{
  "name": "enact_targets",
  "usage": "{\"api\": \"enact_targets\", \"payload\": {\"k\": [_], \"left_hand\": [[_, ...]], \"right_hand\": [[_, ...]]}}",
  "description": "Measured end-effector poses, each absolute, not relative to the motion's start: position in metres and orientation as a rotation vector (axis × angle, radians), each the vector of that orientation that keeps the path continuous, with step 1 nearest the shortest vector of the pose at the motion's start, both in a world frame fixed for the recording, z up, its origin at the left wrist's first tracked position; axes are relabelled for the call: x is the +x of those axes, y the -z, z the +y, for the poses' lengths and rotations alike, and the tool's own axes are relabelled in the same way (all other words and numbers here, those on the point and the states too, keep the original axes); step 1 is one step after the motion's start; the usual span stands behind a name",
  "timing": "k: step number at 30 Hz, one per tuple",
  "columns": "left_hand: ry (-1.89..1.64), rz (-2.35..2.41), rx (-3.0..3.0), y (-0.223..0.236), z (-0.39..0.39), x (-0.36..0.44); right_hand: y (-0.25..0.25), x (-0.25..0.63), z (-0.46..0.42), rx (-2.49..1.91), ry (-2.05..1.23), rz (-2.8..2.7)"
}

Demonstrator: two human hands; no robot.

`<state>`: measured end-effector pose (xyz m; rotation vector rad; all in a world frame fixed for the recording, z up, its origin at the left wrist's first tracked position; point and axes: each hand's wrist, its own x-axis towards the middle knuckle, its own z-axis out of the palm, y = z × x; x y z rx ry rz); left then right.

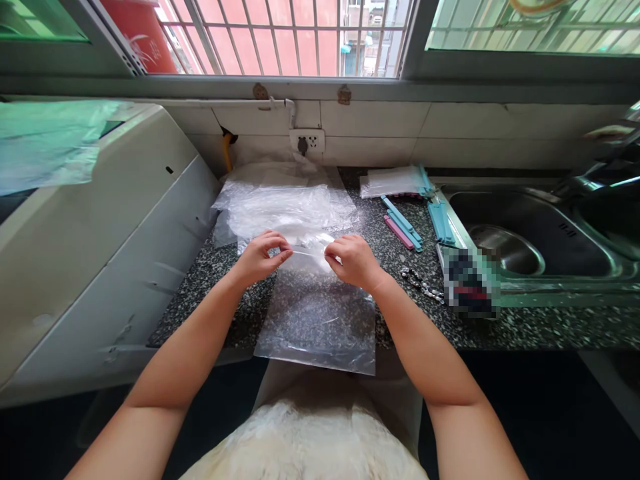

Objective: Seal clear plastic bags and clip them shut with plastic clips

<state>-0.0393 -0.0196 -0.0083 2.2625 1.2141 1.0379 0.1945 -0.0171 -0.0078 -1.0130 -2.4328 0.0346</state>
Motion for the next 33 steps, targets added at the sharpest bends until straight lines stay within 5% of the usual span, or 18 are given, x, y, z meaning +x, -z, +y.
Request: {"api": "enact_targets", "payload": {"k": [13, 33], "left_hand": [[-1.073, 1.220, 2.185, 0.007, -0.021, -0.039], [-1.153, 1.270, 1.644, 0.010, -0.012, -0.054]], "right_hand": [[0.008, 0.196, -0.016, -1.024, -0.033, -2.469], [-0.011, 0.238, -0.001, -1.250, -0.025, -1.561]]}}
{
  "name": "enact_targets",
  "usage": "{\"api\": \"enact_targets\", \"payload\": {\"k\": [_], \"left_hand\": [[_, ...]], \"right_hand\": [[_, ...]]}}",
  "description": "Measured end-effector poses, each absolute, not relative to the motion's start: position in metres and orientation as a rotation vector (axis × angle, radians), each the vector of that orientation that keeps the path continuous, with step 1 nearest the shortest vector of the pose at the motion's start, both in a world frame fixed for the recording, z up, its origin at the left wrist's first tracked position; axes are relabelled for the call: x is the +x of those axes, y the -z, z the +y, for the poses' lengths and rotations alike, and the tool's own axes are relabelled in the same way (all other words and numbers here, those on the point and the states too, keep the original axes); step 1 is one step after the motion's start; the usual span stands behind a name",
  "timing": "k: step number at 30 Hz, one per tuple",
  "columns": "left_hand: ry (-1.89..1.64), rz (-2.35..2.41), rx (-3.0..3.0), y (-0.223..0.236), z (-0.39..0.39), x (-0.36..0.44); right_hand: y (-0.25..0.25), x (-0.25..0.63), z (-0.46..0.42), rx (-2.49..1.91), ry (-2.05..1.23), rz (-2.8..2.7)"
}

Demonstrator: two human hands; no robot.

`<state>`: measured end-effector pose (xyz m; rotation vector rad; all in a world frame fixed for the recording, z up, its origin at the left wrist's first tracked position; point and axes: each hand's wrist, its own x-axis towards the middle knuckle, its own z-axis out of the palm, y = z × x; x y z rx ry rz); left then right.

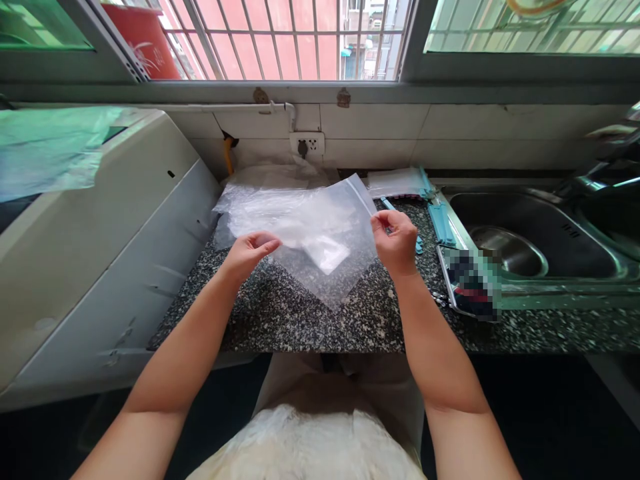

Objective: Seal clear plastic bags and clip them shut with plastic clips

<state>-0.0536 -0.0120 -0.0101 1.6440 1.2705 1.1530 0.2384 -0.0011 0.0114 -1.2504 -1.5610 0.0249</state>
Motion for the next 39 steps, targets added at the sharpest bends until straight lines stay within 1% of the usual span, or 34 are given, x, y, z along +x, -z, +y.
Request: {"api": "enact_targets", "payload": {"k": [7, 12, 24, 28, 34, 39], "left_hand": [[-1.159, 1.174, 1.450, 0.018, -0.014, -0.037], [-1.234, 1.156, 1.420, 0.018, -0.014, -0.037], [-1.314, 1.223, 1.450, 0.003, -0.017, -0.043], [-1.359, 1.227, 1.374, 0.003, -0.016, -0.045], [-1.326, 1.189, 1.245, 0.003, -0.016, -0.047], [-1.358, 1.181, 1.195, 0.000, -0.017, -0.045]], "right_hand": [[-0.014, 0.238, 0.000, -1.209, -0.231, -1.342], [-0.012, 0.239, 0.004, -1.153, -0.332, -1.264], [-0.012, 0.243, 0.007, -1.109, -0.429, -1.242], [-0.012, 0.246, 0.007, -1.099, -0.449, -1.244], [-0.019, 0.244, -0.002, -1.165, -0.432, -1.327], [-0.022, 0.241, -0.007, -1.214, -0.530, -1.369]]}}
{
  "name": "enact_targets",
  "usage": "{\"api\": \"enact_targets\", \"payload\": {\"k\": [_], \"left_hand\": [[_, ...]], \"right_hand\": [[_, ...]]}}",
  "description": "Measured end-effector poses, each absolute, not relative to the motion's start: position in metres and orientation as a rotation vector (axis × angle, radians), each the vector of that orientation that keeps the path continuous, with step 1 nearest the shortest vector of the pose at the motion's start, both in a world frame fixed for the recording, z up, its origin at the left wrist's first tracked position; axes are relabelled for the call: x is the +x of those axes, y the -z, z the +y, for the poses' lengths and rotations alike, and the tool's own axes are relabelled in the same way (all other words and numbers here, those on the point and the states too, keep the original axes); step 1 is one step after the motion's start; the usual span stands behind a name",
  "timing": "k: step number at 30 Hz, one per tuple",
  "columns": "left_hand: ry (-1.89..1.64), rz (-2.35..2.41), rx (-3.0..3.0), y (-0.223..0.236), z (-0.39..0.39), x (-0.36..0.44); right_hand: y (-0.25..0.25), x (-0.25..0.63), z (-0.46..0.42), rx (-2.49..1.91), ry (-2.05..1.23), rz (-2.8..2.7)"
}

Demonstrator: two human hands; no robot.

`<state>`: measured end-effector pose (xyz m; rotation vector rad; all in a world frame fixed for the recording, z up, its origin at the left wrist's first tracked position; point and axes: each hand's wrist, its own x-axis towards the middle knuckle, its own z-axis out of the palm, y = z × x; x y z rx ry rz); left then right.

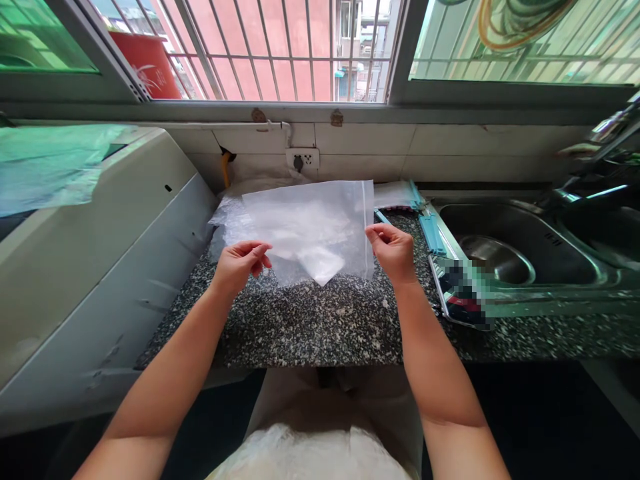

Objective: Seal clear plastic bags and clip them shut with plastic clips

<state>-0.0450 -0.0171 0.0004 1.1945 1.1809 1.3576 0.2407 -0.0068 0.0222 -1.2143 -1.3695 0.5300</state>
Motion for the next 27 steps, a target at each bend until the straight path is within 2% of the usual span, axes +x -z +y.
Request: {"api": "enact_targets", "payload": {"k": [18, 27], "left_hand": [[-1.510, 1.109, 1.240, -0.001, -0.018, -0.047], [-1.598, 1.086, 1.242, 0.002, -0.015, -0.045]], "right_hand": [[-0.025, 0.238, -0.006, -1.143, -0.856, -1.199], [-0.028, 0.235, -0.017, -1.135, -0.695, -1.331]]}}
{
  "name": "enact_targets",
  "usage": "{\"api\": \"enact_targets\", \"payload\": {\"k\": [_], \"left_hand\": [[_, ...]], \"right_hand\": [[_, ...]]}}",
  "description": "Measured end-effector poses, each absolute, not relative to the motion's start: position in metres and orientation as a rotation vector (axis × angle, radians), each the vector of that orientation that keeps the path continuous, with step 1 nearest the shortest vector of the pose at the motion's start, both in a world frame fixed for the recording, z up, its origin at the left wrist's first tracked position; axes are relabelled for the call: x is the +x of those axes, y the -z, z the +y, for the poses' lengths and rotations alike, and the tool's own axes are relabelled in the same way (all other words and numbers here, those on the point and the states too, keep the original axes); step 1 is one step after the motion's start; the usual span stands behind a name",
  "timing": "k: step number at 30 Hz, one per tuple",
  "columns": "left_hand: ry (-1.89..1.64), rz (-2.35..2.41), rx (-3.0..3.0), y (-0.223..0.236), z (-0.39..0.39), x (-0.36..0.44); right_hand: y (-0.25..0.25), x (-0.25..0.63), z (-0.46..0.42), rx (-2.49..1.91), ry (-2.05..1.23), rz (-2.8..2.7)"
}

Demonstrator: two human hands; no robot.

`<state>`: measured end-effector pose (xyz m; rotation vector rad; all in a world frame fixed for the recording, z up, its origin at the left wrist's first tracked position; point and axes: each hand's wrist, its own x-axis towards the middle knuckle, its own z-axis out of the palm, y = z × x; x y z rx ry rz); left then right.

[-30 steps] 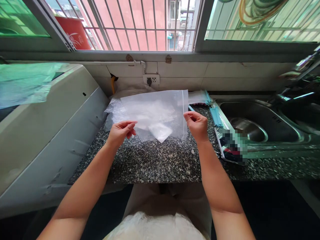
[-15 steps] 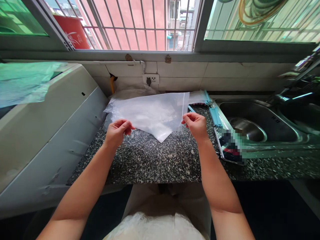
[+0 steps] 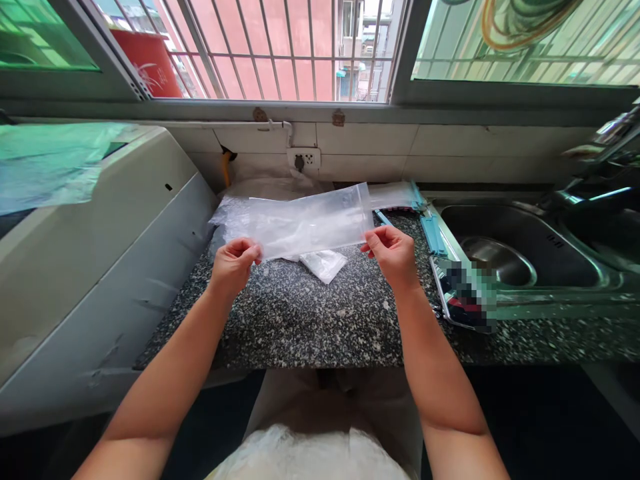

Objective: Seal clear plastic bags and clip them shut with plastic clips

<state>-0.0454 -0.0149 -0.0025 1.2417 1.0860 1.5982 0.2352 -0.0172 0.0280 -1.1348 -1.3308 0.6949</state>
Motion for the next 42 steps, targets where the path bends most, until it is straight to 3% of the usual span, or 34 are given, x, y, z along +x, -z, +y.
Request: {"api": "enact_targets", "payload": {"k": [9, 15, 21, 27, 42], "left_hand": [[-1.470, 1.219, 1.221, 0.005, -0.009, -0.047], [-1.768, 1.248, 1.131, -0.003, -0.006, -0.063], [-1.156, 0.958, 1.317, -0.015, -0.010, -0.075], [-0.847, 0.954, 1.436, -0.007, -0.011, -0.044], [-0.904, 0.921, 1.420, -0.021, -0.010, -0.013]], "right_hand": [[-0.020, 0.231, -0.011, -1.073, -0.730, -1.311], [-0.023, 0.228, -0.019, -0.875, -0.950, -1.454], [-0.026, 0.228, -0.023, -0.810, -1.209, -1.722], [-0.017, 0.223, -0.021, -0.774, -1.322, -1.846], [-0.012, 0.221, -0.014, -0.966, -1.258, -1.910]]}}
